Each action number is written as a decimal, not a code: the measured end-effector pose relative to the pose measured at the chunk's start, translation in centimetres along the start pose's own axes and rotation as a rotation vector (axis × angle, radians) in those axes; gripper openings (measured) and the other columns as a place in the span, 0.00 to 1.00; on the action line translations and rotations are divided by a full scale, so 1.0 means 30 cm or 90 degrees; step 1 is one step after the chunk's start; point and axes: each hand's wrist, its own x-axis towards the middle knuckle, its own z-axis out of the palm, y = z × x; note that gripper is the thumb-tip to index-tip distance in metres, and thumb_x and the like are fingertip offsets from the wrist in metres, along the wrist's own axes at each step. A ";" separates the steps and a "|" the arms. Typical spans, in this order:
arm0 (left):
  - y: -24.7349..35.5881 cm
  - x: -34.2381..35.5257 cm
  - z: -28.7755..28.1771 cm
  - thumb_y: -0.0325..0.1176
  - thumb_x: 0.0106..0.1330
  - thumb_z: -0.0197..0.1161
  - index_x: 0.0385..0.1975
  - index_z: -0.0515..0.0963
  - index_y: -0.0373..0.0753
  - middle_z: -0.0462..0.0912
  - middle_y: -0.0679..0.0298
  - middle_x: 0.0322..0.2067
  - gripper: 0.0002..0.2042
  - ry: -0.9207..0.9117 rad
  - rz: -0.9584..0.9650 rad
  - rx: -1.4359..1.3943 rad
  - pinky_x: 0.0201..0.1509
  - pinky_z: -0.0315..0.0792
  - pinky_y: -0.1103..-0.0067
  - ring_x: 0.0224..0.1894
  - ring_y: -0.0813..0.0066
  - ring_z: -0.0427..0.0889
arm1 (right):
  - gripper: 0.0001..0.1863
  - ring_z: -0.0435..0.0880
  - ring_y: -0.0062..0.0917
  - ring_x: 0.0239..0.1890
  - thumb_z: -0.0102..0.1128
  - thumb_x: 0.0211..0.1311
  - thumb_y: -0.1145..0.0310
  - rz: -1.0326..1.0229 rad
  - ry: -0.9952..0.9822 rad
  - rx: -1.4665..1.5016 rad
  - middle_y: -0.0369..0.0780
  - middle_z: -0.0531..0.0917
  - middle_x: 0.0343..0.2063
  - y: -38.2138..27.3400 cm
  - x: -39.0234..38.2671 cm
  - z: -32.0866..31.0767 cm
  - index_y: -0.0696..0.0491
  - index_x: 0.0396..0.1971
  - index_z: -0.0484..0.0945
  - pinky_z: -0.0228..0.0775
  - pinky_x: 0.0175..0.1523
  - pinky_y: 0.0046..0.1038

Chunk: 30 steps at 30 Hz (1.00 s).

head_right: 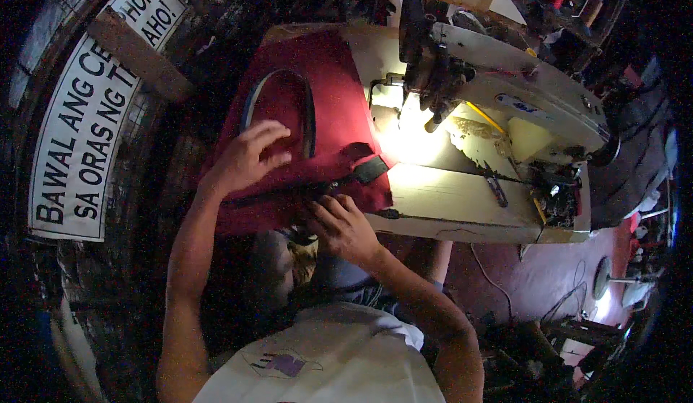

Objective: Sewing fabric for bag manufacturing using an industrial sewing machine.

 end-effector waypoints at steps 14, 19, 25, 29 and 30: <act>-0.766 0.468 0.176 0.59 0.65 0.59 0.53 0.81 0.44 0.77 0.55 0.52 0.26 0.147 -0.236 0.443 0.58 0.68 0.54 0.56 0.50 0.74 | 0.28 0.76 0.38 0.56 0.64 0.48 0.63 0.077 0.028 0.052 0.43 0.75 0.57 0.047 -0.081 -0.090 0.55 0.53 0.78 0.70 0.57 0.39; -0.874 0.478 0.182 0.54 0.65 0.62 0.47 0.82 0.44 0.78 0.56 0.49 0.21 0.212 -0.153 0.427 0.55 0.70 0.55 0.54 0.54 0.76 | 0.31 0.78 0.35 0.53 0.66 0.43 0.60 0.040 0.047 0.063 0.42 0.78 0.53 0.068 -0.085 -0.084 0.57 0.51 0.80 0.72 0.56 0.38; -0.736 0.477 0.177 0.43 0.66 0.63 0.41 0.80 0.45 0.80 0.59 0.46 0.11 0.211 -0.187 0.532 0.52 0.71 0.57 0.51 0.56 0.78 | 0.26 0.79 0.38 0.53 0.59 0.45 0.64 0.042 0.100 0.028 0.46 0.79 0.49 0.038 -0.068 -0.123 0.58 0.48 0.79 0.73 0.56 0.39; -0.498 0.398 0.039 0.34 0.69 0.59 0.40 0.79 0.44 0.79 0.59 0.42 0.06 0.296 -0.108 0.555 0.50 0.72 0.61 0.48 0.57 0.78 | 0.24 0.83 0.36 0.46 0.64 0.45 0.63 0.020 0.123 -0.021 0.44 0.81 0.43 -0.063 -0.066 -0.253 0.56 0.45 0.79 0.77 0.52 0.37; -0.438 0.377 -0.020 0.32 0.69 0.58 0.39 0.79 0.43 0.78 0.60 0.40 0.04 0.377 -0.042 0.530 0.49 0.72 0.63 0.47 0.56 0.78 | 0.24 0.83 0.37 0.47 0.62 0.45 0.63 0.009 0.078 -0.017 0.45 0.81 0.46 -0.105 -0.061 -0.302 0.55 0.46 0.79 0.77 0.53 0.38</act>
